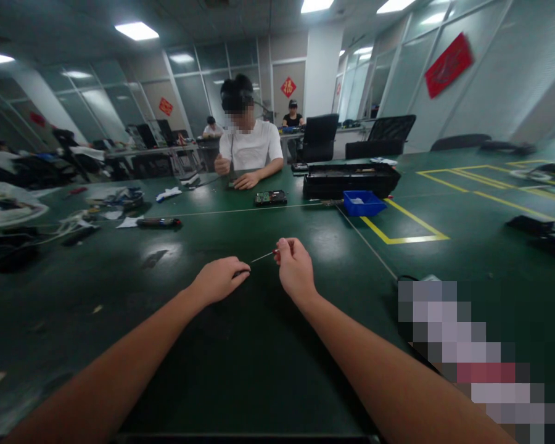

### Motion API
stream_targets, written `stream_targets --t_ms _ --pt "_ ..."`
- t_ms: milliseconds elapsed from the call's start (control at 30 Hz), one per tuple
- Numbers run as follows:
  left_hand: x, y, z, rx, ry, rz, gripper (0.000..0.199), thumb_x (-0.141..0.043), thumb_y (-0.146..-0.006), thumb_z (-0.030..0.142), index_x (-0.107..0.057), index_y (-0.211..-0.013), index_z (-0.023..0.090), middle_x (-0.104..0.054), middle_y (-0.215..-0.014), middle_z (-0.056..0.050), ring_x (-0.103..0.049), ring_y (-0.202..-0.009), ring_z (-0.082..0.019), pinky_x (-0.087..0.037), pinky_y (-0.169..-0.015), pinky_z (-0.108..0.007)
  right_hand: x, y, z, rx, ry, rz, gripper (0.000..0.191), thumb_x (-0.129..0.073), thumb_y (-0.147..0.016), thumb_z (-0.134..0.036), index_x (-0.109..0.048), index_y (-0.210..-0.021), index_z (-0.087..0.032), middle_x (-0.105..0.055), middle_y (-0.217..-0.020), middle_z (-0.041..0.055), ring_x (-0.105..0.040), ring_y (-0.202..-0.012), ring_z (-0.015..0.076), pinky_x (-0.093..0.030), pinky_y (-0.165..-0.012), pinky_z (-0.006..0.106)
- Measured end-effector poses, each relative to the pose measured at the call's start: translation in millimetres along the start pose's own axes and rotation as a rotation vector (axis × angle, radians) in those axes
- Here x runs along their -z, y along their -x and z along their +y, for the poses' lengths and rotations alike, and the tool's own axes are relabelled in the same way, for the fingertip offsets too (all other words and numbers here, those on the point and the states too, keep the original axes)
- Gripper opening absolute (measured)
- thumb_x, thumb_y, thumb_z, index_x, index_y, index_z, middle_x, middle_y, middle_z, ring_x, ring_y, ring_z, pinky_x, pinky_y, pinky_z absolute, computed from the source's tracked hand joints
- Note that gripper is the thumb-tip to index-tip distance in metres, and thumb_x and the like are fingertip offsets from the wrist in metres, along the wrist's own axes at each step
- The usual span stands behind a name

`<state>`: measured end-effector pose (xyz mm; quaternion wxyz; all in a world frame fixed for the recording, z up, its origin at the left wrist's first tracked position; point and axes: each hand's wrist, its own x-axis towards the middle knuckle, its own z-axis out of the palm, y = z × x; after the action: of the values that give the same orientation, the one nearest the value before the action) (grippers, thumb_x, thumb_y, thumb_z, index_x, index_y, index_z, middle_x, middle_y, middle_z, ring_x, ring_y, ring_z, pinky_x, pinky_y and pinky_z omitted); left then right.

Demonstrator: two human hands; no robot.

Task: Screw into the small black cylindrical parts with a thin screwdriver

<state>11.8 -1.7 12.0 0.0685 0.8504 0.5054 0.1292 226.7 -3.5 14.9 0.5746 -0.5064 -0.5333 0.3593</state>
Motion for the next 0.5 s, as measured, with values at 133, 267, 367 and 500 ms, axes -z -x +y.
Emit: stream_targets --t_ms 133,267,367,500 --pt "12.3 -3 -12 0.130 0.418 0.138 0.027 -0.055 -0.094 0.039 -0.074 -0.103 0.023 -0.069 -0.096 -0.007 -0.063 -0.082 -0.021 -0.047 -0.071 -0.032 2 1 0 -0.012 -0.022 -0.014 0.035 -0.053 -0.094 -0.056 -0.064 -0.092 -0.023 -0.067 -0.081 0.0033 -0.061 -0.073 0.0191 -0.047 -0.070 0.034" --pt "43.1 -2 -31 0.394 1.291 0.328 0.024 -0.057 -0.090 0.040 -0.064 -0.097 0.018 -0.059 -0.082 -0.003 -0.050 -0.057 -0.012 -0.032 -0.046 -0.022 3 1 0 -0.023 -0.025 -0.023 0.033 -0.053 -0.094 -0.055 -0.064 -0.092 -0.024 -0.066 -0.081 0.0028 -0.061 -0.073 0.0191 -0.047 -0.070 0.035" --pt "69.8 6 -48 0.462 1.730 0.385 0.023 -0.062 -0.090 0.040 -0.057 -0.093 0.018 -0.054 -0.079 -0.001 -0.047 -0.055 -0.010 -0.030 -0.044 -0.019 3 1 0 -0.024 -0.021 -0.022 0.032 -0.052 -0.095 -0.054 -0.064 -0.092 -0.024 -0.066 -0.081 0.0024 -0.061 -0.074 0.0192 -0.047 -0.070 0.035" --pt "93.6 28 -76 0.537 1.774 0.508 0.013 -0.059 -0.093 0.028 -0.053 -0.092 0.017 -0.053 -0.077 0.000 -0.046 -0.055 -0.009 -0.034 -0.045 -0.018 4 1 -1 -0.028 -0.020 -0.022 0.033 -0.053 -0.094 -0.055 -0.065 -0.093 -0.024 -0.067 -0.081 0.0025 -0.061 -0.074 0.0195 -0.046 -0.071 0.035"
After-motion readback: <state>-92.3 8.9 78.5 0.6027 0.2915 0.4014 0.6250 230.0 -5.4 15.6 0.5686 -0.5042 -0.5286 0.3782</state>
